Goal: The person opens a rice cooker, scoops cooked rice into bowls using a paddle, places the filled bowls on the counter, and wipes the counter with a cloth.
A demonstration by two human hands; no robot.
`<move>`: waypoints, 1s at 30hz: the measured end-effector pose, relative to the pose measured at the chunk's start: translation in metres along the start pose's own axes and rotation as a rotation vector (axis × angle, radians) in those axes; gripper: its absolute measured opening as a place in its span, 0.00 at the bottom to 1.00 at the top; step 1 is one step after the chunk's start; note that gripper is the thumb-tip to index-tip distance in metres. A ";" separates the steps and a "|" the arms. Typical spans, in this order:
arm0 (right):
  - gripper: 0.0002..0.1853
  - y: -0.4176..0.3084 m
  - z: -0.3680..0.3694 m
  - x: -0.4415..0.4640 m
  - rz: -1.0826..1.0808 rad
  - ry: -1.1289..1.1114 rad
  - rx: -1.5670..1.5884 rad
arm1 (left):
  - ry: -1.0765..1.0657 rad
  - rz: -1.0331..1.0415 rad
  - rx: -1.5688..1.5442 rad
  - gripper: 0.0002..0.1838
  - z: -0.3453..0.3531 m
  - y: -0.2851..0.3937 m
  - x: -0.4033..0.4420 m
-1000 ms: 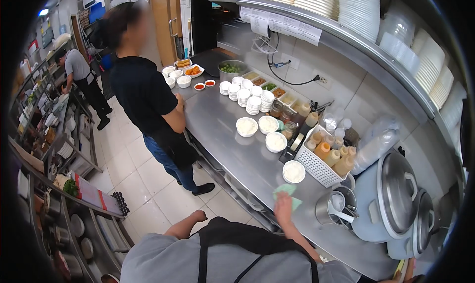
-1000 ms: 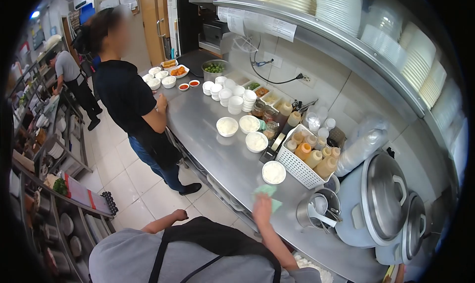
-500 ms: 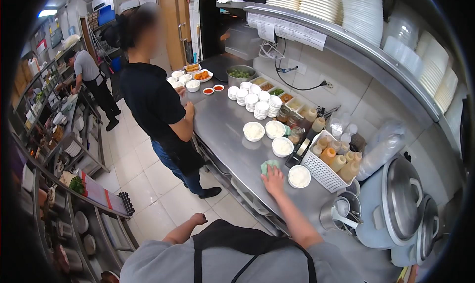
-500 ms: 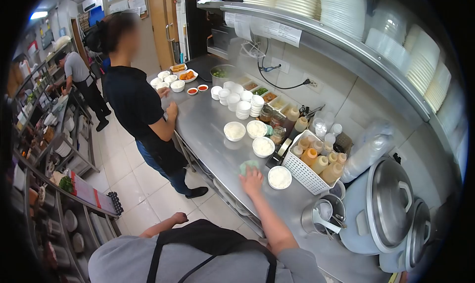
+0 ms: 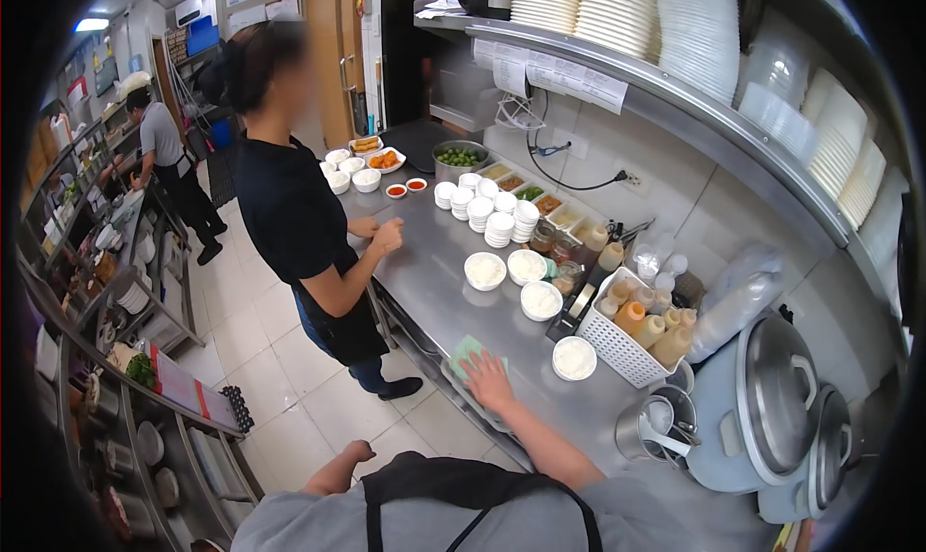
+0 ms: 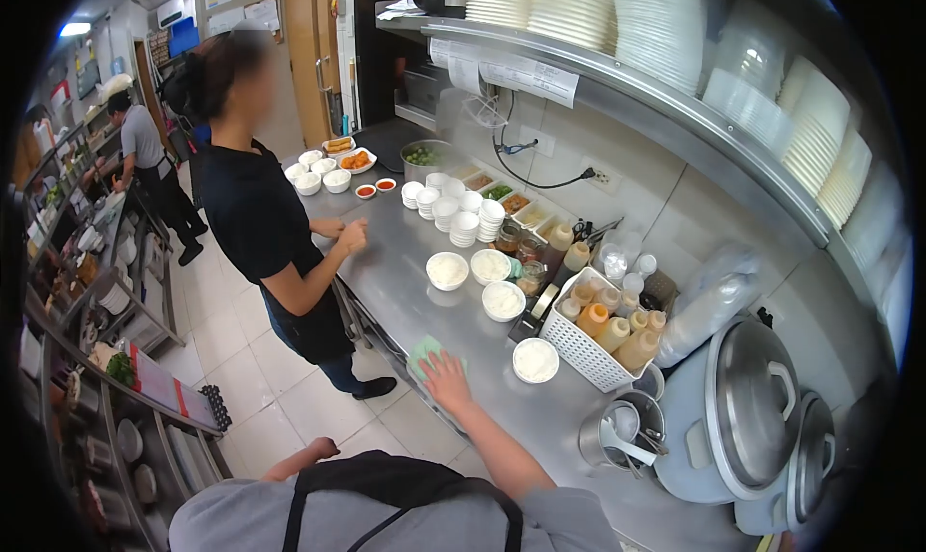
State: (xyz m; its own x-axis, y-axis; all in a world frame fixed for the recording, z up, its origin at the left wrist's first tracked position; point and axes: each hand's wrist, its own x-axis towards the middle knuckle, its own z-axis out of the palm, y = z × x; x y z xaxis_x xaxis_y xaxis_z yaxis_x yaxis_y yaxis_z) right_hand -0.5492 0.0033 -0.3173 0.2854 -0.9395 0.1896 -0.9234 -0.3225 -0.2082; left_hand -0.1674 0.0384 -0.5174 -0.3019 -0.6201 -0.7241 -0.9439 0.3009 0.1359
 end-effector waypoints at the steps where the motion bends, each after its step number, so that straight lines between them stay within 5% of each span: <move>1: 0.26 -0.001 -0.004 -0.017 -0.001 0.039 0.043 | 0.010 0.011 0.001 0.23 -0.001 0.003 0.000; 6: 0.24 0.003 -0.006 -0.101 -0.030 0.118 0.129 | 0.050 0.130 0.020 0.22 -0.004 0.024 0.026; 8: 0.22 0.002 -0.016 -0.128 0.119 0.190 0.642 | 0.060 0.182 0.012 0.22 -0.009 0.037 0.038; 10: 0.19 0.003 -0.038 -0.148 0.296 0.362 0.680 | 0.091 0.156 -0.071 0.21 -0.018 0.052 0.044; 13: 0.18 0.005 -0.080 -0.174 0.574 0.444 0.629 | 0.083 0.145 -0.168 0.21 -0.039 0.068 0.038; 15: 0.19 0.021 -0.073 -0.190 0.689 0.480 0.084 | 0.054 0.123 -0.127 0.21 -0.051 0.078 0.036; 16: 0.19 0.027 -0.064 -0.197 0.691 0.477 0.080 | 0.027 0.138 -0.057 0.20 -0.054 0.081 0.038; 18: 0.23 0.040 -0.045 -0.205 0.756 0.154 -0.119 | 0.034 0.171 -0.017 0.21 -0.045 0.074 0.054; 27: 0.21 0.137 -0.034 -0.160 0.796 0.401 -0.338 | 0.004 0.105 0.037 0.22 -0.046 0.061 0.033; 30: 0.22 0.157 -0.032 -0.151 0.858 0.334 -0.305 | 0.019 0.102 0.005 0.22 -0.032 0.052 0.030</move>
State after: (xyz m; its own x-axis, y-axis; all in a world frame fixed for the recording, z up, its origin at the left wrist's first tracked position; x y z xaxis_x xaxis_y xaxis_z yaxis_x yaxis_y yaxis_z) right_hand -0.7457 0.0984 -0.3480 -0.5605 -0.7450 0.3617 -0.8240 0.5454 -0.1535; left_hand -0.2295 0.0119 -0.5104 -0.3993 -0.5997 -0.6935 -0.9073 0.3670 0.2051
